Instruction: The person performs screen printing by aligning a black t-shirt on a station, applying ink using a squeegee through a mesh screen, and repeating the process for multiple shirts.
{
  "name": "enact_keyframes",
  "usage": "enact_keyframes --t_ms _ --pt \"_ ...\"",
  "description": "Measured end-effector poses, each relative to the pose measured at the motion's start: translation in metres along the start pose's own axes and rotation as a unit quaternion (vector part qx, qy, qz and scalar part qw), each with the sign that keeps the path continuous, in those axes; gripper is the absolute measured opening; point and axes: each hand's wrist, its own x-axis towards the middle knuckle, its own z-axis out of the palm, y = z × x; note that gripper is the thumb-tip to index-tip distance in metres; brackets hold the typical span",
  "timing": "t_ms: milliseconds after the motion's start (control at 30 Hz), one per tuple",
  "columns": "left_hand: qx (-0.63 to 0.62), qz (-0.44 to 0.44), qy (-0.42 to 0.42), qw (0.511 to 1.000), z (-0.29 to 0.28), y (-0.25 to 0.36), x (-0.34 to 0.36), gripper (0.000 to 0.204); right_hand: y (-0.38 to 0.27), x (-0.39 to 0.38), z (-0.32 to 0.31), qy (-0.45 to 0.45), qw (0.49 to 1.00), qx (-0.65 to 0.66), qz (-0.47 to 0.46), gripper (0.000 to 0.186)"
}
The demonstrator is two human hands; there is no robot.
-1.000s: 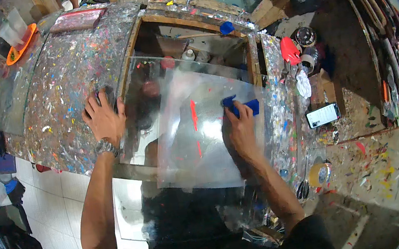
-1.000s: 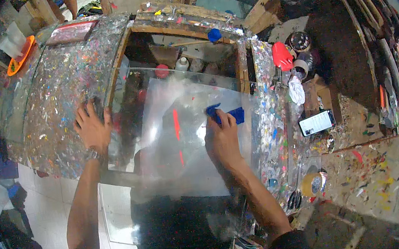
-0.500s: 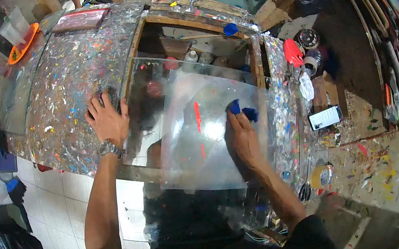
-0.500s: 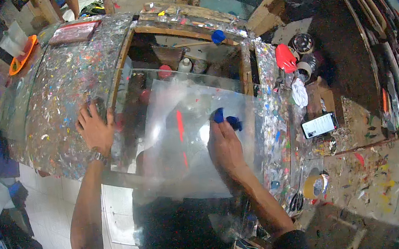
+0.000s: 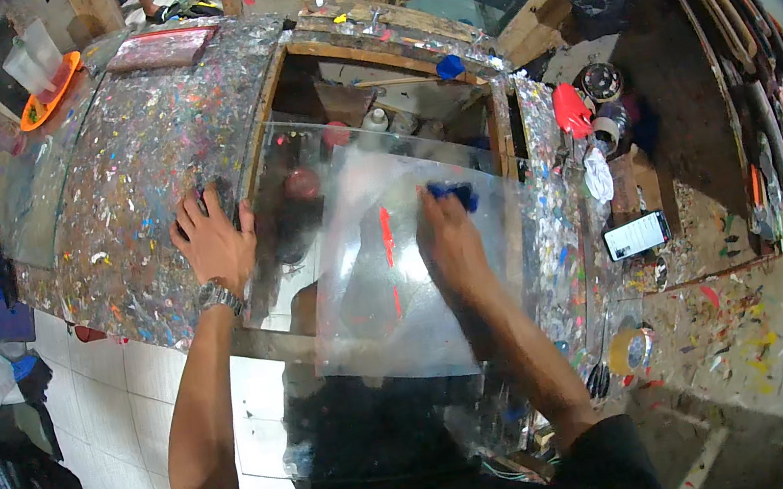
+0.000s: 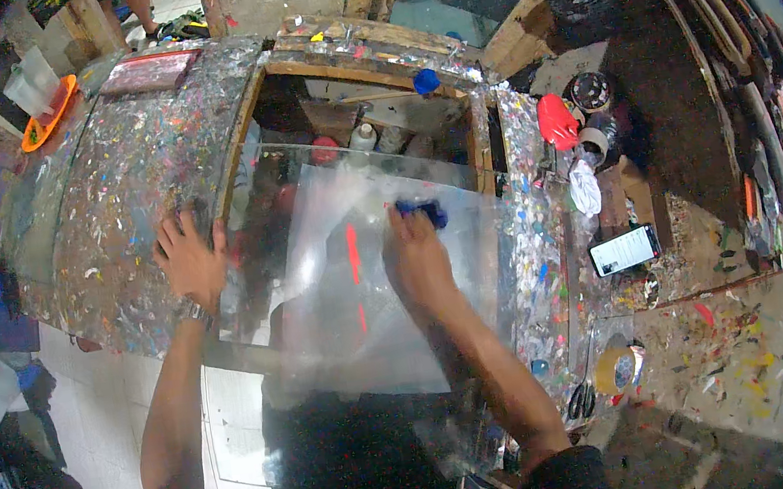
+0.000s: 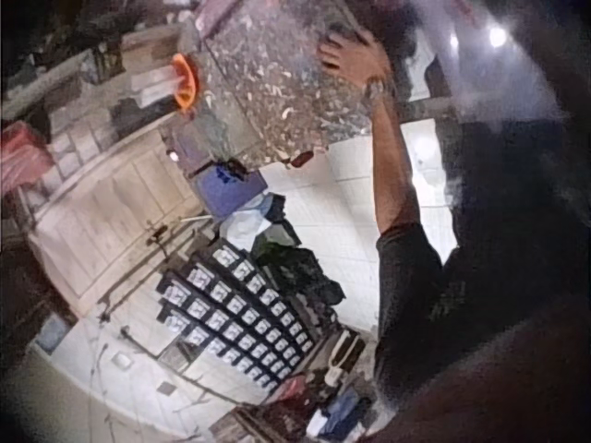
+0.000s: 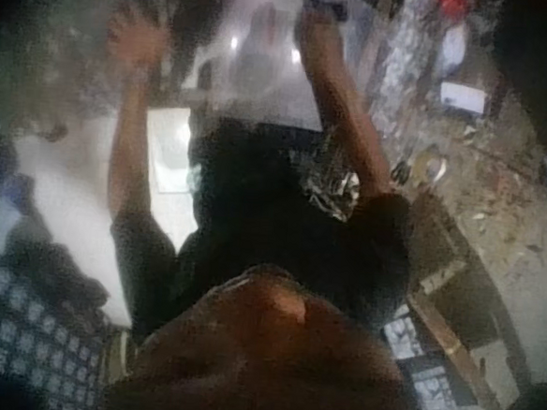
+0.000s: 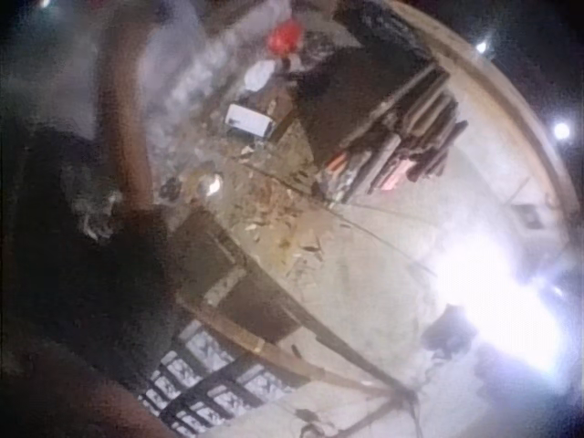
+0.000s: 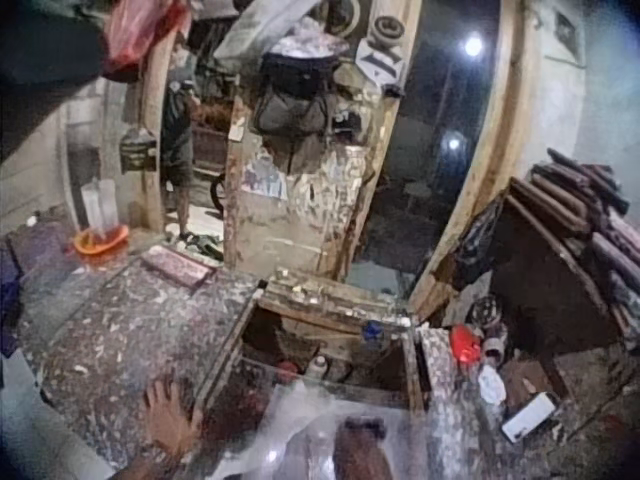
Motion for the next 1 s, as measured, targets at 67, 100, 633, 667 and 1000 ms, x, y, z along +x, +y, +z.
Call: enact_keyframes --t_ms 67,100,633,667,1000 --pt "-0.015 0.013 0.024 1.000 0.002 0.013 -0.001 0.057 0.043 0.015 0.033 0.009 0.999 -0.021 -0.030 0.054" --pt "-0.024 0.020 0.024 0.999 0.005 0.022 0.001 0.057 0.066 0.006 0.058 -0.027 0.998 -0.030 -0.045 0.052" --pt "0.000 -0.006 -0.004 1.000 0.003 0.004 0.000 0.058 0.040 0.017 0.044 0.019 0.990 -0.046 -0.132 0.042" --pt "-0.002 -0.006 0.000 1.000 0.001 0.007 0.002 0.058 0.053 0.013 0.051 0.022 0.985 -0.081 -0.152 0.045" --pt "-0.020 0.003 0.007 1.000 0.000 -0.003 -0.003 0.060 0.010 0.025 0.018 -0.070 0.995 0.032 -0.059 0.063"
